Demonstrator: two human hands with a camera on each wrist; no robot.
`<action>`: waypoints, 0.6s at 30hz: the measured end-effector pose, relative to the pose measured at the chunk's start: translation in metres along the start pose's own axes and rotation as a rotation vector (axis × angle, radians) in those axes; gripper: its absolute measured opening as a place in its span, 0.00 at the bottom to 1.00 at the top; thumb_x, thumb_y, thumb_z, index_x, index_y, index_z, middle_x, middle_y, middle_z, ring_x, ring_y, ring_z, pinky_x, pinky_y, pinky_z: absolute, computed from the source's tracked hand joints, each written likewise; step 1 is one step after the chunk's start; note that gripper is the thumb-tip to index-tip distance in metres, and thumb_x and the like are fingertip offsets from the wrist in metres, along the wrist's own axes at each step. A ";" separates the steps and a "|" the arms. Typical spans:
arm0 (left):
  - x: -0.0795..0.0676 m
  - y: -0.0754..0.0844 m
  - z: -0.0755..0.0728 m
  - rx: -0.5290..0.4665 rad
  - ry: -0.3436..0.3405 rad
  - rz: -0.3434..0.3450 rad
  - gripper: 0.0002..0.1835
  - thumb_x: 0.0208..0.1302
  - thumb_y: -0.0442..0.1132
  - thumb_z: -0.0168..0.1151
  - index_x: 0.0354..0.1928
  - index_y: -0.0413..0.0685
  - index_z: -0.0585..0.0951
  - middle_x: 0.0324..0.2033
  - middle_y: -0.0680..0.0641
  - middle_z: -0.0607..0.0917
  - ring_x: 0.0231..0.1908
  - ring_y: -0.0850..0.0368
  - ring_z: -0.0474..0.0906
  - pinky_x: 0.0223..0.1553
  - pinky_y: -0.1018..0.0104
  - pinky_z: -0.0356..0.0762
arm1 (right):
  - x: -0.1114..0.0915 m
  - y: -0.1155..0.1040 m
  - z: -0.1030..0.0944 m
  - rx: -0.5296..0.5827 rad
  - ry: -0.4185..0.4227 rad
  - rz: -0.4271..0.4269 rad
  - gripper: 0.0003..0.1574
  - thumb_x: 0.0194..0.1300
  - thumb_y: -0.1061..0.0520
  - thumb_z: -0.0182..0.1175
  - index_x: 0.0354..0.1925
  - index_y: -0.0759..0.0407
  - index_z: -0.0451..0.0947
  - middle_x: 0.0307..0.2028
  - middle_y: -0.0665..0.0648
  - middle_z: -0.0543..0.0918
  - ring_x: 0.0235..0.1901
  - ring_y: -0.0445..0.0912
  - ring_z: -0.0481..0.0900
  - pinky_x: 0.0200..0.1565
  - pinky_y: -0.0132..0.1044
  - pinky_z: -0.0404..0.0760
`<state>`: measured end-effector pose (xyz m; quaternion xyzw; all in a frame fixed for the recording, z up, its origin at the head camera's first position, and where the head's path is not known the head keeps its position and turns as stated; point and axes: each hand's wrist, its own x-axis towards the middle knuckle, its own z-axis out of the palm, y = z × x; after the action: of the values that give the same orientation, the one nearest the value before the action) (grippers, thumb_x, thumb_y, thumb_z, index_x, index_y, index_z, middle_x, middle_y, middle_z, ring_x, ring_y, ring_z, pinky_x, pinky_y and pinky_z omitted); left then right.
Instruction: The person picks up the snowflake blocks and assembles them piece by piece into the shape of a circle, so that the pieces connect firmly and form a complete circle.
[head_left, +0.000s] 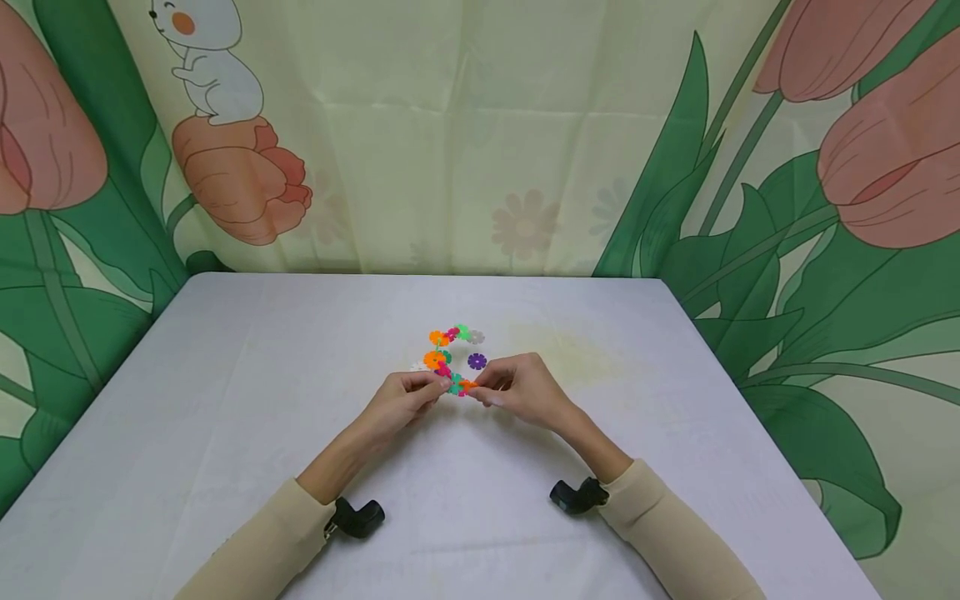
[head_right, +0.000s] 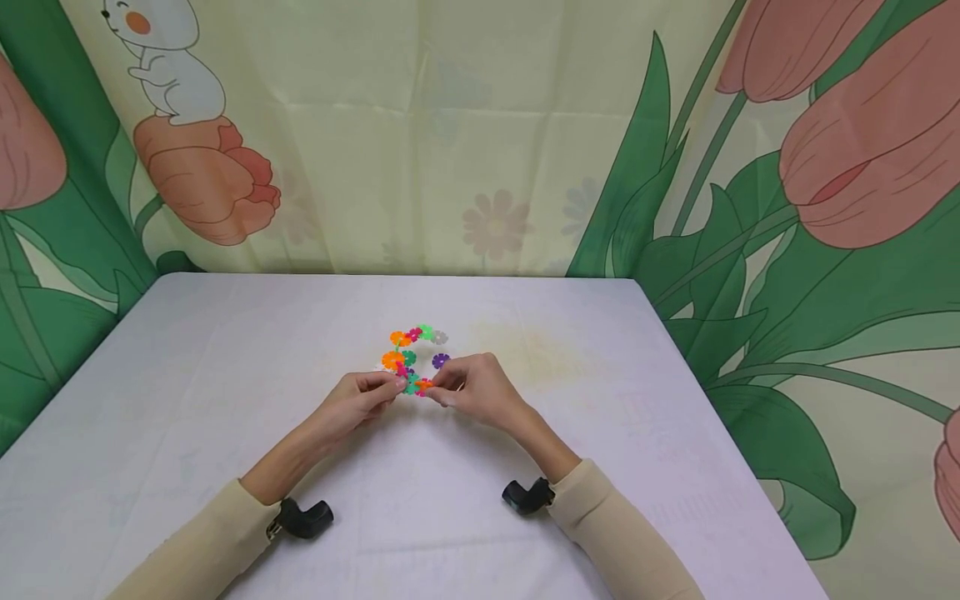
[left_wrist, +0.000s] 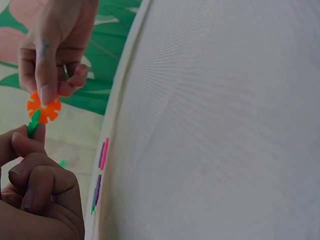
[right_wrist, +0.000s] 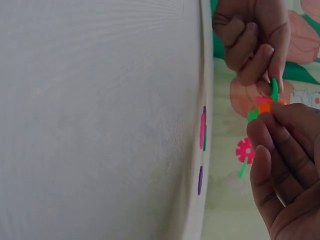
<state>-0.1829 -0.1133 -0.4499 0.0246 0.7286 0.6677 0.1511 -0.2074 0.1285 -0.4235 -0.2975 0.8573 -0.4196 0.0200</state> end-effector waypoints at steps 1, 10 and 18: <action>0.000 0.000 0.000 -0.001 0.001 0.001 0.18 0.76 0.46 0.65 0.48 0.35 0.85 0.21 0.55 0.71 0.23 0.59 0.60 0.24 0.71 0.57 | 0.000 0.000 0.001 -0.013 0.017 -0.014 0.02 0.64 0.57 0.77 0.35 0.53 0.91 0.27 0.50 0.91 0.26 0.43 0.87 0.31 0.32 0.83; 0.002 0.000 -0.001 -0.039 -0.024 -0.018 0.18 0.76 0.50 0.65 0.35 0.41 0.81 0.20 0.56 0.70 0.20 0.61 0.54 0.23 0.70 0.53 | -0.001 -0.003 0.008 -0.056 0.116 -0.119 0.02 0.63 0.59 0.76 0.34 0.57 0.91 0.27 0.50 0.92 0.24 0.35 0.81 0.31 0.30 0.83; 0.002 -0.001 -0.001 -0.036 -0.022 0.010 0.16 0.75 0.46 0.66 0.38 0.38 0.81 0.20 0.56 0.69 0.21 0.61 0.55 0.23 0.70 0.54 | 0.000 -0.002 0.009 -0.027 0.098 -0.102 0.04 0.62 0.60 0.77 0.36 0.57 0.92 0.28 0.51 0.92 0.25 0.38 0.84 0.32 0.32 0.85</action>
<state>-0.1845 -0.1141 -0.4509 0.0329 0.7148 0.6809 0.1562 -0.2034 0.1208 -0.4278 -0.3202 0.8466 -0.4225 -0.0472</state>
